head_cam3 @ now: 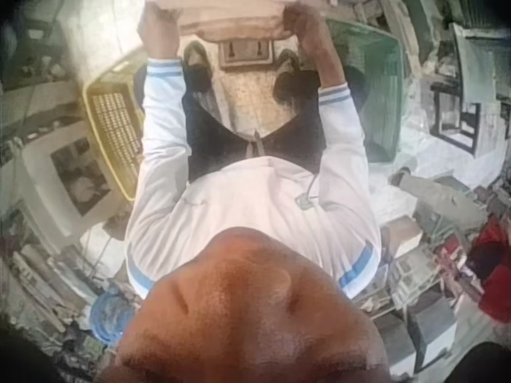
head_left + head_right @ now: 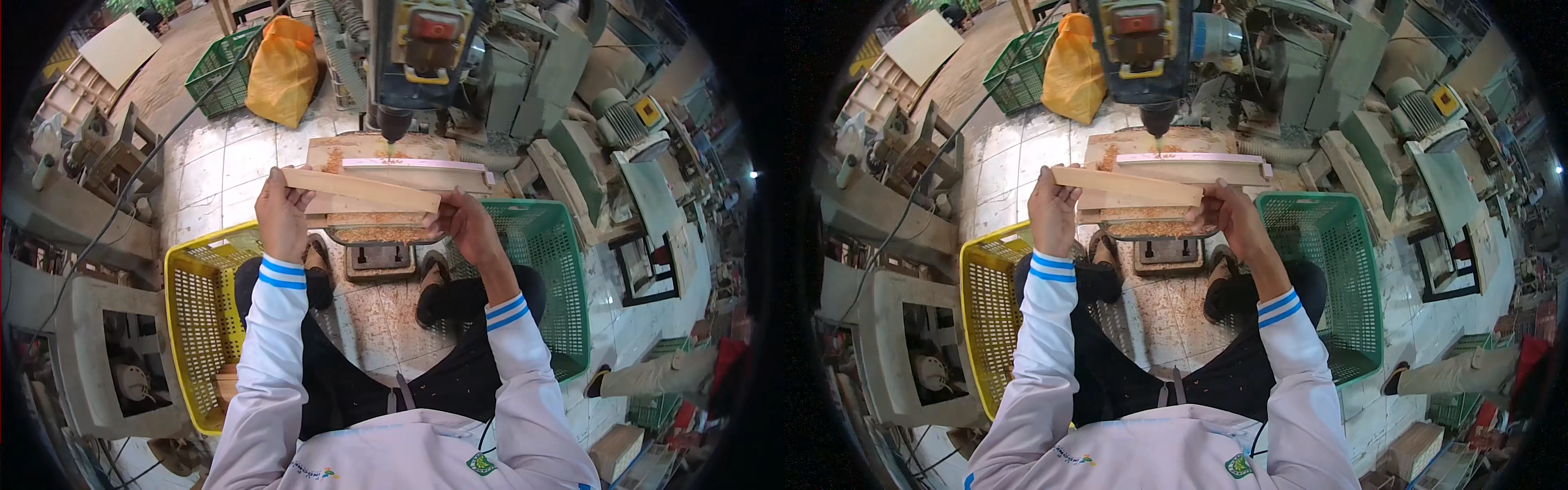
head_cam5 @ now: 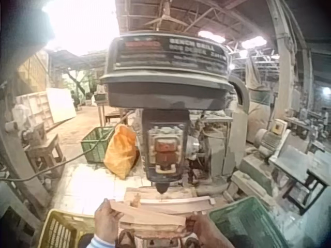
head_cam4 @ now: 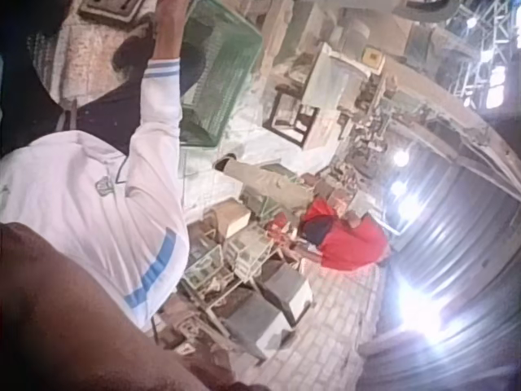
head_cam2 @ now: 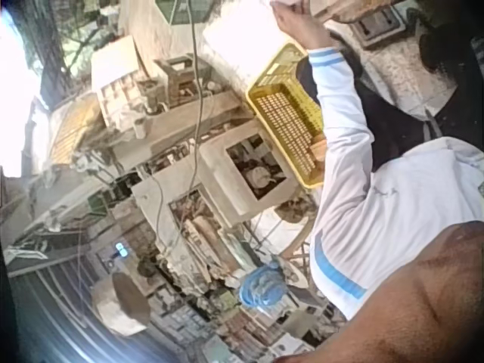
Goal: Drilling holes in wooden planks using a drill press.
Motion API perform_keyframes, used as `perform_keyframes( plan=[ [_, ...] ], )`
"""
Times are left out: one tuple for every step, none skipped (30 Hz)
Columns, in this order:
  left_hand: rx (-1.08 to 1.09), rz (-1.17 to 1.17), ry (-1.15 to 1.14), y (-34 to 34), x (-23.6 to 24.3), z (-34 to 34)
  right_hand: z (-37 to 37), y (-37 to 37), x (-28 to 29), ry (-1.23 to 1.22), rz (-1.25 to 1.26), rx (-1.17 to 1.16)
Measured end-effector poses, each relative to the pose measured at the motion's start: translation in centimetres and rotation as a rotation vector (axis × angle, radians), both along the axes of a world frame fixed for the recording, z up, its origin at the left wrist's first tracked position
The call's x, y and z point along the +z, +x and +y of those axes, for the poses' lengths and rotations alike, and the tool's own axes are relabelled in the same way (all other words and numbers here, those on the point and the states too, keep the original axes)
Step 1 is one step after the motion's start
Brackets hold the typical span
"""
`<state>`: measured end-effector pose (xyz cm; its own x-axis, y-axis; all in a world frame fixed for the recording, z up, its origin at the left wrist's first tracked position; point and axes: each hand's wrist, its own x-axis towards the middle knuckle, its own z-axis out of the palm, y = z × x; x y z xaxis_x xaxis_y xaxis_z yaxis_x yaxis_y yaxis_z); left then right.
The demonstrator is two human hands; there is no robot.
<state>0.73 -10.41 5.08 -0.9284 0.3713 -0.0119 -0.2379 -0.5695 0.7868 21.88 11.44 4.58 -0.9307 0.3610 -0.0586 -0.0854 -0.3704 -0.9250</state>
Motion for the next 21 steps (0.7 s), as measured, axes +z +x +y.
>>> perform_keyframes(
  plan=[
    [0.006, -0.001, -0.028, 0.0, -0.1, 0.0, 0.2, 0.1, -0.1, -0.015, 0.025, -0.030],
    [-0.012, 0.007, -0.041, 0.1, 0.0, -0.1, 0.4, 0.2, 0.0, -0.030, 0.049, -0.071],
    [-0.039, -0.016, -0.083, 0.1, 0.1, -0.4, 0.5, 0.2, 0.1, -0.032, 0.047, -0.065],
    [-0.020, -0.015, -0.092, 0.2, 0.3, -0.8, 0.5, 0.4, 0.2, 0.054, 0.026, -0.056],
    [-0.080, 0.037, -0.206, 0.1, 0.5, -1.2, 0.6, 0.5, 0.4, 0.142, -0.023, -0.069],
    [-0.142, 0.089, -0.312, 0.0, 0.7, -1.5, 0.5, 0.6, 0.6, 0.137, 0.005, -0.050],
    [-0.155, 0.113, -0.321, -0.2, 0.8, -1.5, 0.4, 0.9, 0.8, 0.138, -0.037, 0.005],
    [-0.157, 0.117, -0.321, -0.4, 0.8, -1.6, 0.2, 1.0, 0.9, 0.141, -0.100, 0.036],
    [-0.175, 0.175, -0.323, -0.5, 0.8, -1.8, 0.0, 1.1, 0.9, 0.139, -0.082, 0.054],
    [-0.215, 0.253, -0.302, -0.6, 0.7, -1.8, -0.1, 1.2, 0.8, 0.214, -0.129, 0.117],
    [-0.209, 0.250, -0.280, -0.9, 0.7, -1.9, -0.1, 1.2, 0.6, 0.291, -0.160, 0.174],
    [-0.191, 0.239, -0.290, -1.1, 0.8, -2.1, -0.1, 1.1, 0.2, 0.290, -0.180, 0.176],
    [-0.176, 0.260, -0.260, -1.5, 0.9, -2.3, 0.0, 0.8, -0.3, 0.669, -0.206, -0.153],
    [-0.157, 0.281, -0.229, -1.7, 0.9, -2.5, 0.1, 0.4, -1.1, 1.050, -0.211, -0.493],
    [-0.129, 0.236, -0.217, -2.0, 1.0, -2.7, 1.0, 0.5, -1.4, 1.501, -0.313, -0.563],
    [-0.133, 0.242, -0.211, -2.2, 1.1, -2.9, 1.2, -0.1, -2.2, 1.489, -0.355, -0.527],
    [-0.120, 0.205, -0.173, -2.4, 1.1, -3.0, 1.2, -1.1, -3.1, 1.637, -0.485, -0.625],
    [-0.108, 0.158, -0.139, -2.6, 1.1, -3.1, 1.1, -1.8, -3.9, 1.736, -0.700, -0.691],
    [-0.104, 0.167, -0.128, -2.8, 1.0, -3.2, 0.8, -2.4, -4.6, 1.789, -0.615, -0.727],
    [-0.095, 0.133, -0.113, -2.9, 1.0, -3.2, -0.1, -3.4, -5.3, 1.783, -0.652, -0.685],
    [-0.109, 0.116, -0.083, -3.0, 0.9, -3.2, -1.2, -4.5, -5.9, 1.769, -0.698, -0.649]
  ],
)
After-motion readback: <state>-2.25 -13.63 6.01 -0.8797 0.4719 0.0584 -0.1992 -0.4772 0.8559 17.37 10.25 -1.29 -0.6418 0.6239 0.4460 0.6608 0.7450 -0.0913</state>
